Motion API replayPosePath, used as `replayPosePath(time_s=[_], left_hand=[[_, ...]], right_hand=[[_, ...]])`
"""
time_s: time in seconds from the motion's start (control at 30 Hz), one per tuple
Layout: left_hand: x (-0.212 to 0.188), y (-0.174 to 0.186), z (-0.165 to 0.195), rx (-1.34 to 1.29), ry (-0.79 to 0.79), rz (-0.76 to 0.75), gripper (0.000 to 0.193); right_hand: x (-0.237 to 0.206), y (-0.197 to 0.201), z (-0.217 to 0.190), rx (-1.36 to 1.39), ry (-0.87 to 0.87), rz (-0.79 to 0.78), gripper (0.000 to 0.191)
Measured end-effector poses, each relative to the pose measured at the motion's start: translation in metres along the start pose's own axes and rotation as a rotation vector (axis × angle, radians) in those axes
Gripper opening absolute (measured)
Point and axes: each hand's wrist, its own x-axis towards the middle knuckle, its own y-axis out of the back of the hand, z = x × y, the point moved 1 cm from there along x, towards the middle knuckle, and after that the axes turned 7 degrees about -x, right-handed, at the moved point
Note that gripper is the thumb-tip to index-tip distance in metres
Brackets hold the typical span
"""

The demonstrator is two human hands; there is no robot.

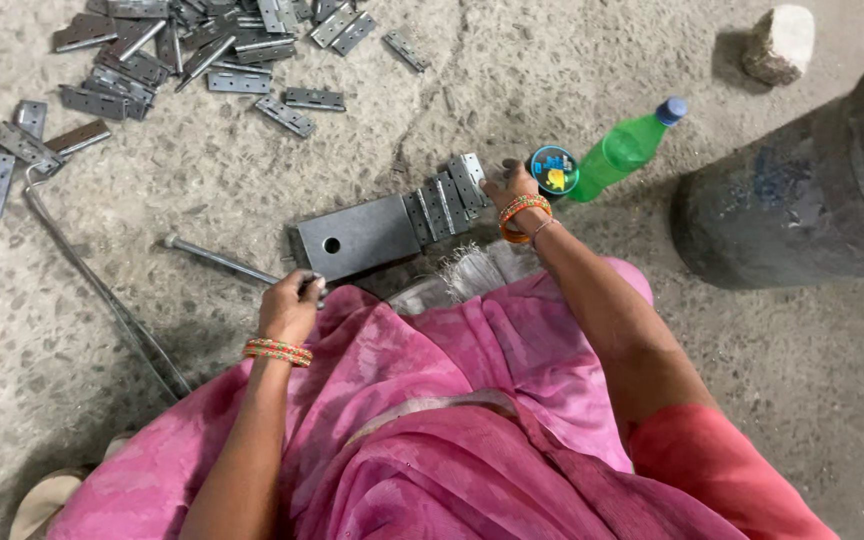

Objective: The person sits on the floor and repeatedly picks up metal hinge parts, places them on a metal block, and uses a cylindrical metal tool to press or align them. Finished pieces are placed into a white sack. Another person is visible nearby doing similar work.

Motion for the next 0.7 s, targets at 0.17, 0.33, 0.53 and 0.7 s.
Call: replayPosePath(time_s=[0.17,0.33,0.53,0.7], left_hand=[[0.012,-0.024,-0.003,0.098,-0.126,0.092,0.018],[0.023,-0.042,-0.013,0.179,-0.071,-0.006,0.021],[0.023,-0.047,-0.021,0.18,-0.07,-0.04,0.022],[0.022,-0.045,-0.016,0.151,-0.043,-0.073,0.021]], right_hand=[[0.014,-0.023,-0.005,-0.184,-0.271,-0.118,0.077],[0.014,-0.038,-0.019,-0.292,-0.203,-0.058,0.109],[0.026,-0.065,-0.006,-0.411,-0.278,-0.076,0.108],[0.043,-0.061,0.009,-0.246,-0.347,-0.21,0.104]])
